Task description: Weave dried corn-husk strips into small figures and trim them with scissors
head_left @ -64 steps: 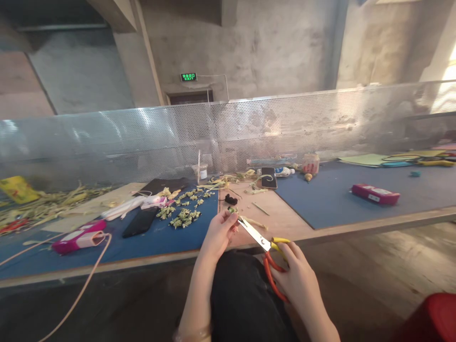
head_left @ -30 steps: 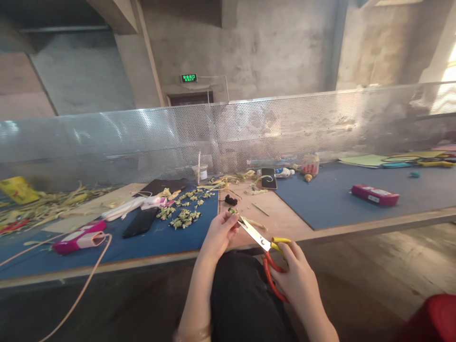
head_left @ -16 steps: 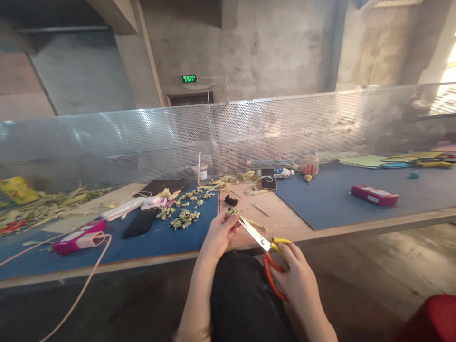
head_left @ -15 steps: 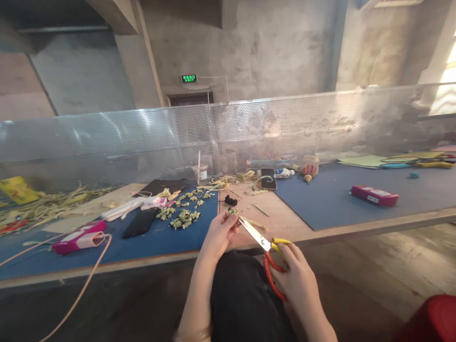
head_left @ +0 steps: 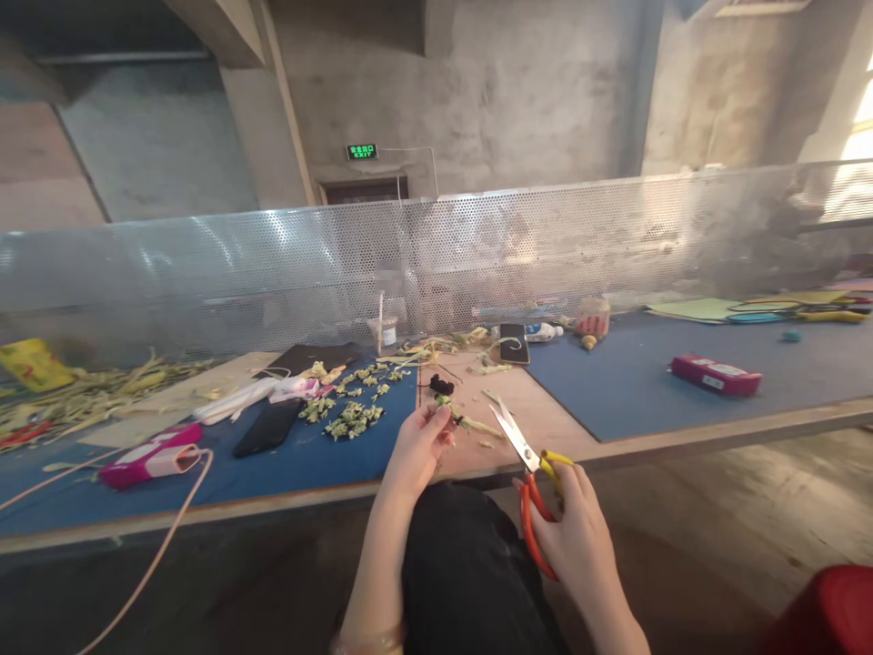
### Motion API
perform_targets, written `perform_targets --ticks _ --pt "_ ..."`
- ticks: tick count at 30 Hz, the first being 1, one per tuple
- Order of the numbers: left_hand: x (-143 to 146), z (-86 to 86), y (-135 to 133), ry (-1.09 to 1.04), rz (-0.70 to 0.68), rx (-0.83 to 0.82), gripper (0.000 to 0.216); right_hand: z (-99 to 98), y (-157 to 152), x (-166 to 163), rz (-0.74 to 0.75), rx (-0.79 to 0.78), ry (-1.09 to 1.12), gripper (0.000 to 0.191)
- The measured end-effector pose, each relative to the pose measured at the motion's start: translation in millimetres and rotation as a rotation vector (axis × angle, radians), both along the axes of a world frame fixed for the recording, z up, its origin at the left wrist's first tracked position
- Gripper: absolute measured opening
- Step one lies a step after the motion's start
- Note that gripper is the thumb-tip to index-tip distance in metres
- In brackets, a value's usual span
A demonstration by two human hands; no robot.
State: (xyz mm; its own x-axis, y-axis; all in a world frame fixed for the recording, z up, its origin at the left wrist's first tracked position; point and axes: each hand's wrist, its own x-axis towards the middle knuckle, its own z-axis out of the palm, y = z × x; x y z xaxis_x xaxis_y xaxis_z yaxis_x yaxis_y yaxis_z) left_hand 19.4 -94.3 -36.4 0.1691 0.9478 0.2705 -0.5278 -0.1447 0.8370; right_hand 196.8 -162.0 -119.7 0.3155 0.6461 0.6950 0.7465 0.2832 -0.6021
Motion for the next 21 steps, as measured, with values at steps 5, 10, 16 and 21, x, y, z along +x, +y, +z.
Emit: perform_targets --ticks 5,10,16,21 --pt "1.9 5.4 -4.0 -0.053 0.040 -0.046 0.022 -0.1 -0.3 -4.3 0.066 -0.014 0.017 0.034" --pt "0.7 6.0 -3.9 -0.068 0.028 -0.052 0.021 5.0 -3.1 -3.8 0.140 -0.079 0.085 0.031" --pt "-1.2 2.5 -0.3 -0.106 0.028 -0.070 0.021 20.5 -17.0 -8.2 0.429 -0.263 0.353 0.025" --pt "-1.1 3.0 0.1 -0.120 0.013 -0.091 0.020 30.2 -30.7 -7.3 0.707 -0.427 0.477 0.030"
